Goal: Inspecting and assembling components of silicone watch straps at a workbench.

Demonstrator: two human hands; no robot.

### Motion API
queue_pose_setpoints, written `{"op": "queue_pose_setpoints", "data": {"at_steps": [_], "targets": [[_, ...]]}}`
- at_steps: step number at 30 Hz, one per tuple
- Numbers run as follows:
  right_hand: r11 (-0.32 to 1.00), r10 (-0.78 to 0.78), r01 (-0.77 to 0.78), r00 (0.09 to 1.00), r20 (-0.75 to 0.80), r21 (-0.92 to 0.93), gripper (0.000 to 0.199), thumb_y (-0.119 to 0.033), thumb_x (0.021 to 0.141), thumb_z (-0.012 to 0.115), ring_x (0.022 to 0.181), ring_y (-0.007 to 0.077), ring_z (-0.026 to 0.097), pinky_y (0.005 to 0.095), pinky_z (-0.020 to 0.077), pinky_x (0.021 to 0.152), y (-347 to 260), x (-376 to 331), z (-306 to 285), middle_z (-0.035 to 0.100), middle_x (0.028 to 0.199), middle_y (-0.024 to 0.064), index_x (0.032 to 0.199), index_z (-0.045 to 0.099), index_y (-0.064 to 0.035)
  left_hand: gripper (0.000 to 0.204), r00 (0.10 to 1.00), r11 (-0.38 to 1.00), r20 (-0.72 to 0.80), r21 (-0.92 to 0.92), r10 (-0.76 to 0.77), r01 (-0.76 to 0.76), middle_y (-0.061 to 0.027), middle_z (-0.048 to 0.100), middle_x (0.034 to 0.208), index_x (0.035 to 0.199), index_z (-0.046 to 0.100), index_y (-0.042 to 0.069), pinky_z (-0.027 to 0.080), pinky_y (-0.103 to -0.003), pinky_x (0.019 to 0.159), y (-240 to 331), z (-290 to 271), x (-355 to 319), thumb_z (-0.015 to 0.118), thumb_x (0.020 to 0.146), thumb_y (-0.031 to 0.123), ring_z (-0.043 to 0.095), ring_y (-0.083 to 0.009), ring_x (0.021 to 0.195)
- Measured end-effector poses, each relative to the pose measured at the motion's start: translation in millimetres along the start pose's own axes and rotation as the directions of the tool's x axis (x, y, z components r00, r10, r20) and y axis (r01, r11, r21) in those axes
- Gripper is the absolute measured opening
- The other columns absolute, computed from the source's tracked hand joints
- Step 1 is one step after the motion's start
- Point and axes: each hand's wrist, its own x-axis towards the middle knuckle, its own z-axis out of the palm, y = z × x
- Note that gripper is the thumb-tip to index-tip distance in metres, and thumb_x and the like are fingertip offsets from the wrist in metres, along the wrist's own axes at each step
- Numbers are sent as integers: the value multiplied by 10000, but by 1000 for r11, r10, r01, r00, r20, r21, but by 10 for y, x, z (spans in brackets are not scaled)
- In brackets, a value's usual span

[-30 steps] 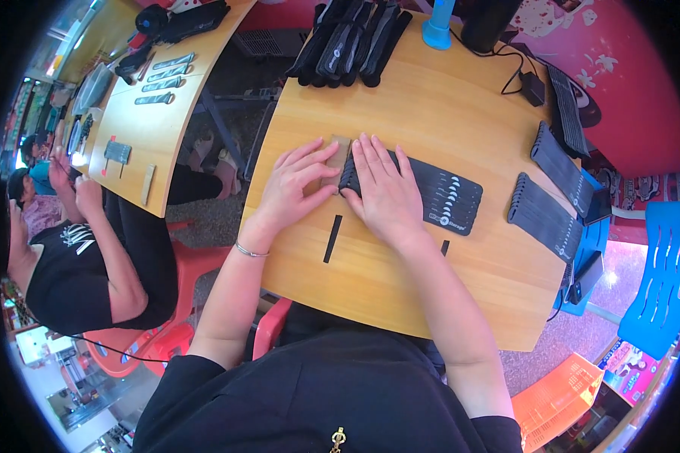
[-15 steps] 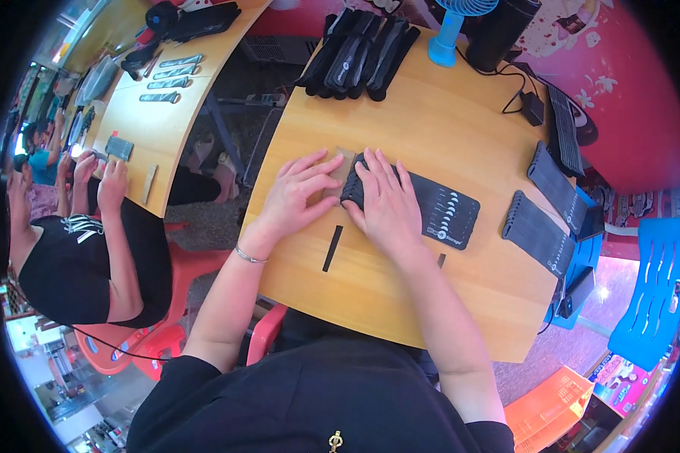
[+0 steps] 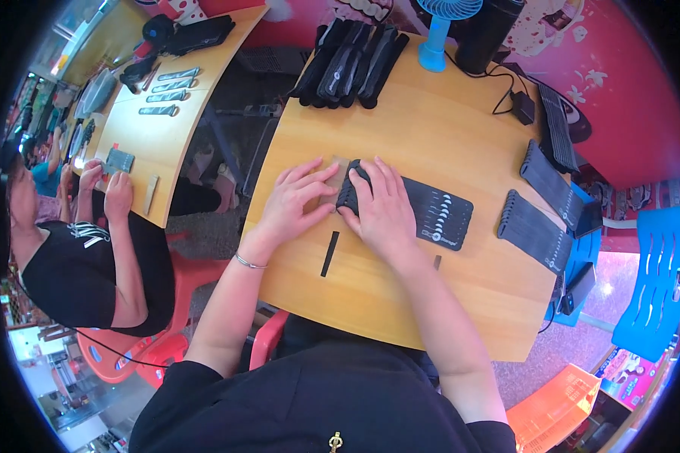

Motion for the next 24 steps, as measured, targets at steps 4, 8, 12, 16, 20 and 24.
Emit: {"op": "queue_pose_setpoints", "data": {"at_steps": [4, 8, 12, 16, 20, 24], "targets": [[1000, -21, 21, 999, -27, 3, 629, -254, 731, 749, 1270, 344, 396, 466, 302, 1096, -20, 1, -22, 446, 1286, 165, 1252, 478, -27, 170, 1000, 1000, 3, 13, 5, -5, -17, 574, 1296, 914, 644, 128, 354, -430, 1014, 4, -3, -8, 698, 772, 204, 456, -274, 1260], [1000, -13, 13, 1000, -8, -9, 617, -297, 755, 727, 1289, 318, 379, 455, 276, 1114, 4, -8, 6, 446, 1311, 144, 1256, 485, -31, 177, 1000, 1000, 6, 14, 16, -16, -16, 573, 1296, 914, 641, 123, 353, -430, 1012, 5, -3, -1, 701, 769, 205, 457, -274, 1257], [999, 3, -3, 1000, 2, -32, 610, -353, 782, 697, 1313, 300, 358, 437, 246, 1133, 23, -22, 4, 448, 1333, 131, 1261, 493, -34, 197, 1000, 1000, 19, 17, 15, -15, -9, 567, 1306, 928, 640, 119, 350, -428, 1012, 38, -10, 19, 707, 766, 209, 455, -277, 1257], [999, 8, -9, 1000, -19, -38, 607, -373, 792, 681, 1322, 300, 352, 434, 238, 1136, 34, -18, 59, 455, 1331, 134, 1261, 496, -34, 218, 999, 999, 33, 34, -4, 3, -4, 555, 1322, 949, 640, 117, 338, -427, 1021, 16, -7, -2, 709, 765, 212, 443, -276, 1269], [1000, 4, -5, 1000, -25, -23, 608, -386, 798, 669, 1330, 299, 344, 430, 231, 1138, 54, -26, 67, 456, 1334, 135, 1265, 495, -39, 247, 999, 1000, 51, 10, 2, -2, -26, 548, 1336, 975, 636, 100, 324, -426, 1026, 17, 8, 19, 709, 748, 169, 429, -279, 1287], [1000, -9, 8, 999, -48, -4, 594, -341, 796, 687, 1316, 312, 360, 434, 258, 1127, 27, -36, 45, 453, 1322, 144, 1260, 478, -33, 235, 999, 1000, 48, 20, -3, 2, -30, 549, 1333, 967, 635, 98, 325, -429, 1026, 27, -1, 7, 703, 752, 163, 429, -278, 1287]]}}
